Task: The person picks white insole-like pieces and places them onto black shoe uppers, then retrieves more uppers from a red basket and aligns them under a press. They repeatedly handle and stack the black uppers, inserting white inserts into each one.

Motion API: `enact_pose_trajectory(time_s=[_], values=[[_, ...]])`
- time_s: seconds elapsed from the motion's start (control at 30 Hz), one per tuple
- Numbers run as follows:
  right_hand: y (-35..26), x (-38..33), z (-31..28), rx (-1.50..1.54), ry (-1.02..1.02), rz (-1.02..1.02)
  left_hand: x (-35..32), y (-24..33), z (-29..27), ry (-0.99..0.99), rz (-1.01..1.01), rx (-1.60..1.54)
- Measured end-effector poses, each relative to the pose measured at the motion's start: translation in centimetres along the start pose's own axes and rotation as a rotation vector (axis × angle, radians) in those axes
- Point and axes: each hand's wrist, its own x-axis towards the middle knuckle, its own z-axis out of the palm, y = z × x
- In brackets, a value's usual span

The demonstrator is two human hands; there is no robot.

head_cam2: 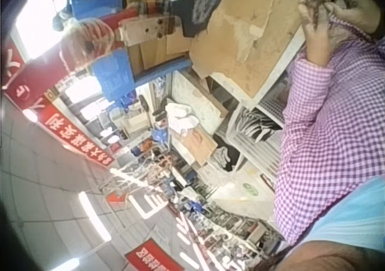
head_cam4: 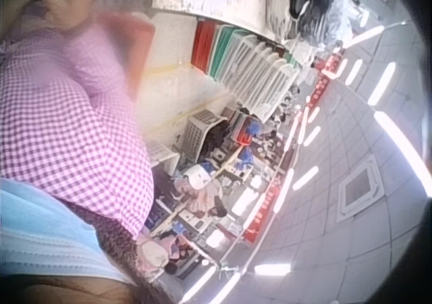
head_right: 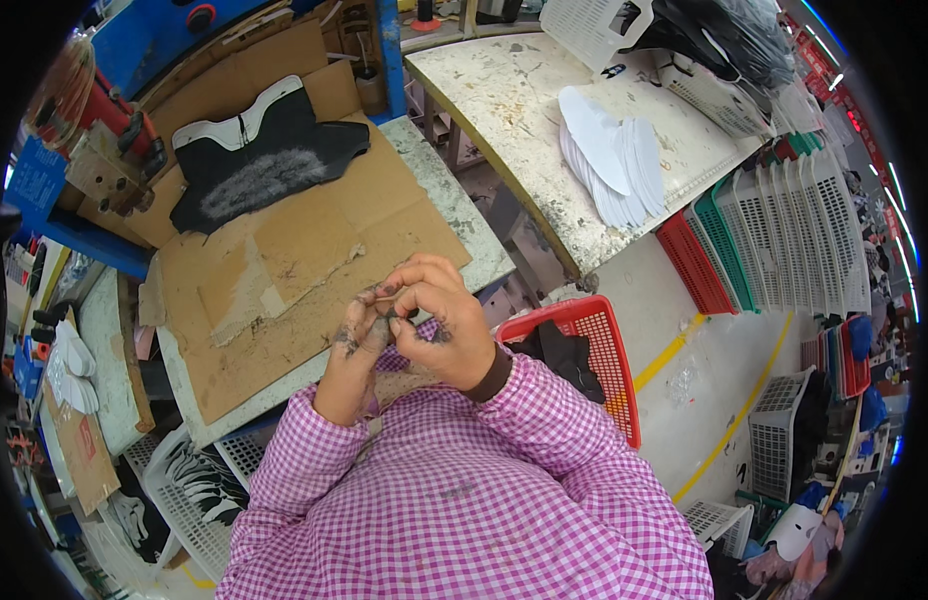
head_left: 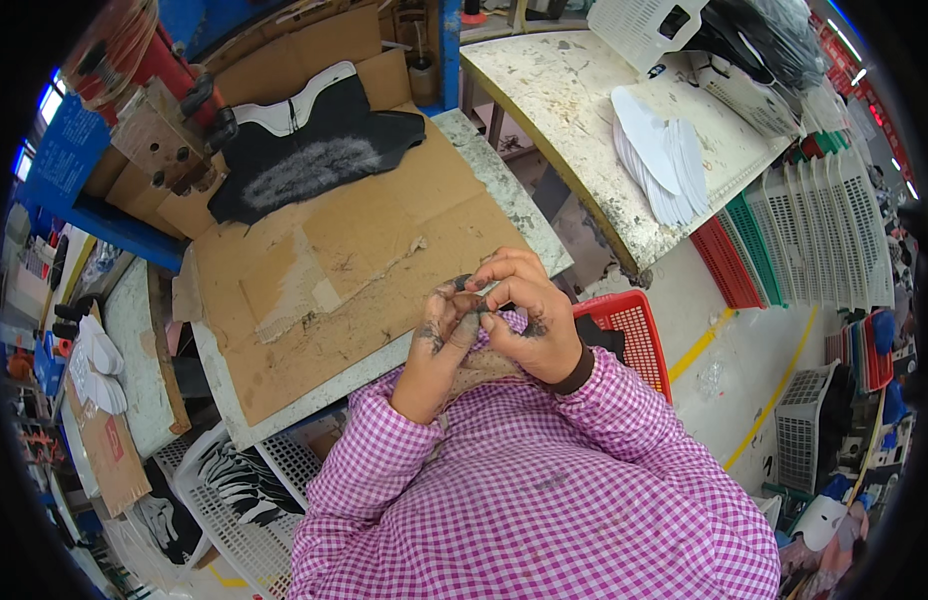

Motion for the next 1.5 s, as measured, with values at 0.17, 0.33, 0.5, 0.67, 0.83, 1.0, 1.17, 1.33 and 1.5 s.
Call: enact_pose_trajectory(time_s=[0.17, 0.33, 0.5, 0.67, 0.83, 1.0, 1.17, 1.33, 1.5], values=[[0.1, 0.1, -0.7, 0.169, -0.116, 0.103, -0.2, 0.3, -0.3, 0.013, -0.212, -0.371], [0.1, 0.3, -1.2, 0.068, -0.119, 0.052, -0.3, 0.2, -0.3, -0.049, -0.125, -0.138], [0.0, 0.4, -1.3, 0.052, -0.128, -0.003, -0.3, 0.3, -0.2, -0.108, -0.074, -0.127], [-0.5, -0.1, -0.8, 0.028, -0.055, -0.017, -0.6, 0.3, 0.1, -0.095, -0.128, -0.183], [-0.6, -0.4, -0.1, -0.048, 0.014, -0.053, -0.8, 0.0, 0.5, -0.103, -0.126, -0.198], [-0.4, -0.7, -0.3, -0.123, -0.007, -0.062, -0.9, -0.4, 0.8, -0.159, -0.271, -0.348], [0.0, -0.2, -1.3, -0.102, -0.102, -0.043, -0.5, -1.4, 0.9, -0.309, -0.352, -0.659], [-0.7, -0.3, -2.1, -0.280, -0.072, -0.094, -0.2, -2.1, 0.4, -0.370, -0.419, -0.873], [-2.2, -0.8, -0.1, -0.553, -0.135, -0.274, -0.5, -1.8, -0.2, -0.372, -0.387, -0.975]])
